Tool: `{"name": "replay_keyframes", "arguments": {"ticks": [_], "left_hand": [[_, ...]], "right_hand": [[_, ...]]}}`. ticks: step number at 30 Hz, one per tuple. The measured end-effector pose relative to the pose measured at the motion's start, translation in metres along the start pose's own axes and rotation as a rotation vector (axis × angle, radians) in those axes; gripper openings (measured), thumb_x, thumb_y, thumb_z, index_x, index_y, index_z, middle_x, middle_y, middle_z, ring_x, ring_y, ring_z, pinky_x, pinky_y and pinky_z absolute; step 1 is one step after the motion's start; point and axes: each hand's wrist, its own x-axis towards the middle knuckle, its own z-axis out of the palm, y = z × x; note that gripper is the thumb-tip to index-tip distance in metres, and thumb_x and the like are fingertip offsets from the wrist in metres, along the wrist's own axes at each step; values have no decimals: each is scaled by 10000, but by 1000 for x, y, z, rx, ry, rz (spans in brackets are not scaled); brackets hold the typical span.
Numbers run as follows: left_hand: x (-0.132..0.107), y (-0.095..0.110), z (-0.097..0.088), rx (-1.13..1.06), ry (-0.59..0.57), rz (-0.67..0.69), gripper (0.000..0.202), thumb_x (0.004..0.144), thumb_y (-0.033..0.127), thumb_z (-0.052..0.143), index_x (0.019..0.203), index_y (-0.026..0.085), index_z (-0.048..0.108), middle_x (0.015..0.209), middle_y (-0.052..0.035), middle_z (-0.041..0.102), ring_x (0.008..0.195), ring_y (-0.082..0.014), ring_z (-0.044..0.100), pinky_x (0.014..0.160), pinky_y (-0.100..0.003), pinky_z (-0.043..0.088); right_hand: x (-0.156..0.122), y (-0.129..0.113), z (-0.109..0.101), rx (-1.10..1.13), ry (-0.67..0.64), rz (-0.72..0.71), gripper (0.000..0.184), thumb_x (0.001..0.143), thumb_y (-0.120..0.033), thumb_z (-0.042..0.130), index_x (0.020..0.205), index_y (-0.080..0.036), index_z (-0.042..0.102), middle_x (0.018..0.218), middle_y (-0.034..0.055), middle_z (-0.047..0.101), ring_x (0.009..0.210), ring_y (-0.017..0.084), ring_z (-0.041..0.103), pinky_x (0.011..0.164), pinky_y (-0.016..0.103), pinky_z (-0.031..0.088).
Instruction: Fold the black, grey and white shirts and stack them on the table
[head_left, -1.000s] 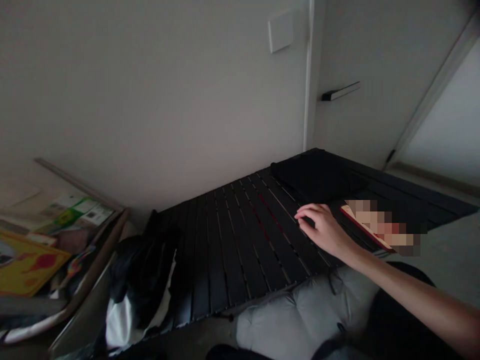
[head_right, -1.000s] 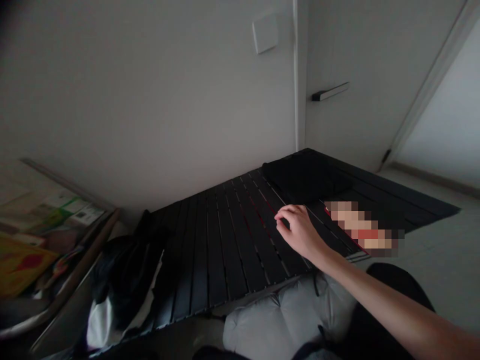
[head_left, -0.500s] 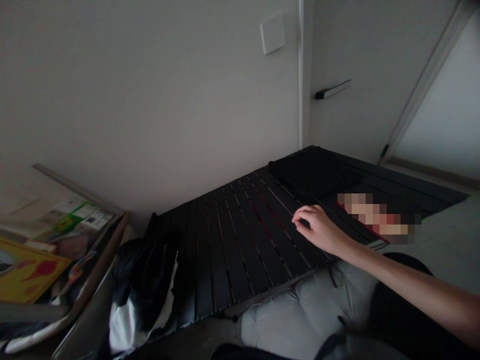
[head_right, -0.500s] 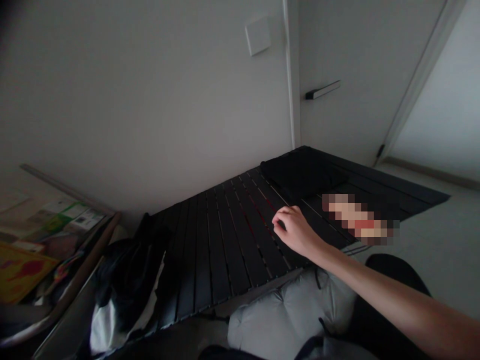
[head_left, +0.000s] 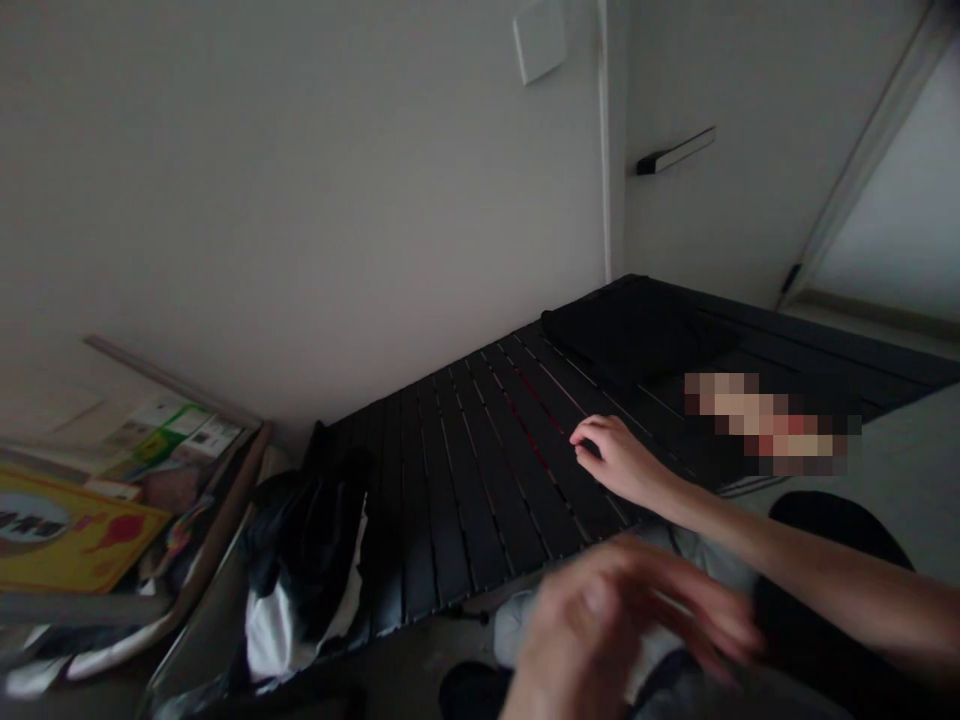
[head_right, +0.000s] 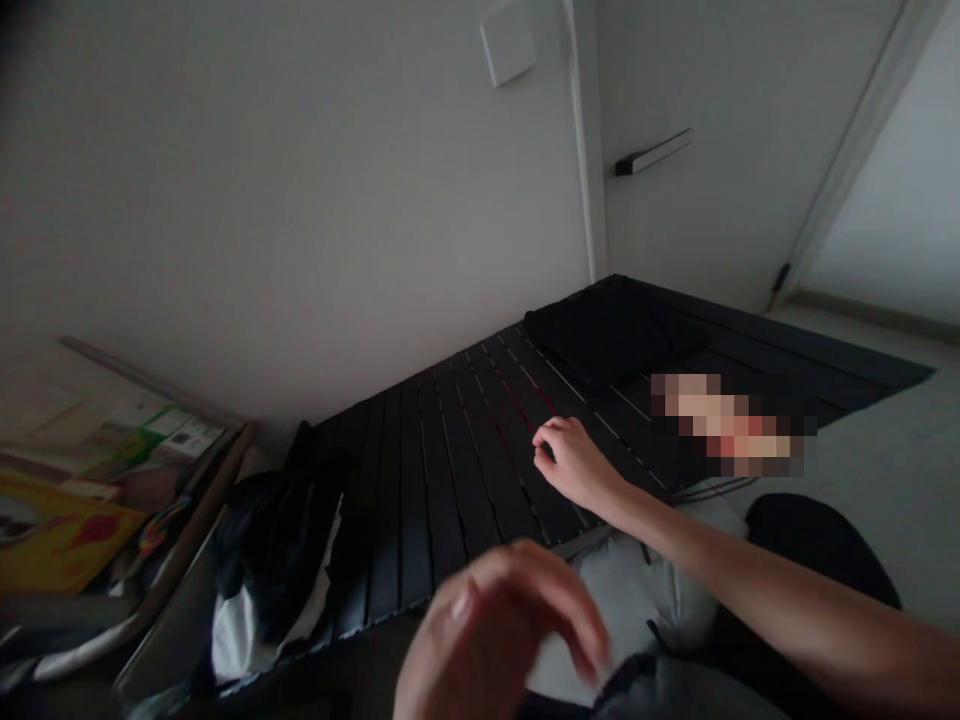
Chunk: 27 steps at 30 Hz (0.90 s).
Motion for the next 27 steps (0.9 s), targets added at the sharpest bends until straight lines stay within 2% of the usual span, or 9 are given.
{"name": "replay_keyframes", "arguments": {"ticks": [1,4,7,11,15,20,22,25,27], "left_hand": [[11,-4,-19,55,68,3,631,883,657,264,947,223,717,928,-162,674,892,-264,655,766,-403,540],[30,-25,-98,648,559,-24,394,892,455,468,1110,186,656,1146,-147,619,1128,-273,546,988,-436,426],[22,-48,-187,1155,961,-248,383,901,342,457,1189,150,621,1315,-181,503,1261,-347,416,1005,-527,372],[-3,-64,-280,1496,1177,-325,441,953,381,374,1324,199,527,1524,-159,263,1410,-419,127,1038,-626,249],[-13,-66,-333,1380,1167,-478,605,951,481,323,1480,190,291,1525,-176,277,1383,-449,181,1013,-671,247],[-17,-62,-362,1276,1187,-518,663,919,608,232,1448,231,362,1448,-157,388,1269,-468,352,967,-692,293],[-20,-60,-371,1277,1207,-521,685,904,620,245,1450,223,365,1448,-173,366,1231,-470,397,948,-659,345],[-24,-59,-390,1286,1134,-581,726,867,629,342,1459,209,355,1488,-182,306,1228,-484,405,915,-613,407],[-26,-59,-404,1307,1041,-619,729,855,600,402,1459,195,362,1482,-178,339,1245,-481,399,928,-614,403]], "right_hand": [[1,-6,9,-15,-16,-12,209,818,-179,504,921,-150,683,1013,124,651,988,249,569,893,373,442],[4,-28,36,-86,-76,-46,342,822,-255,547,1124,-133,650,1309,179,534,1229,321,446,982,441,402],[12,-53,54,-123,-155,-86,434,824,-307,565,1228,-154,604,1472,163,387,1360,360,290,1043,508,339],[26,-75,63,-128,-232,-104,450,831,-326,565,1239,-139,597,1499,168,354,1402,369,214,1076,533,287],[37,-79,67,-143,-253,-110,418,826,-313,570,1205,-144,615,1491,165,369,1399,363,225,1070,527,289],[42,-72,67,-164,-247,-83,402,824,-287,567,1192,-135,619,1477,176,385,1389,360,246,1046,517,317],[41,-68,65,-175,-241,-67,390,825,-284,566,1188,-152,621,1475,164,390,1387,353,247,1037,515,328],[40,-62,62,-179,-238,-52,380,825,-276,571,1174,-138,628,1464,178,397,1377,359,255,1039,518,320],[38,-58,60,-182,-242,-42,364,823,-266,572,1158,-138,635,1455,177,409,1370,357,265,1041,515,316]]}}
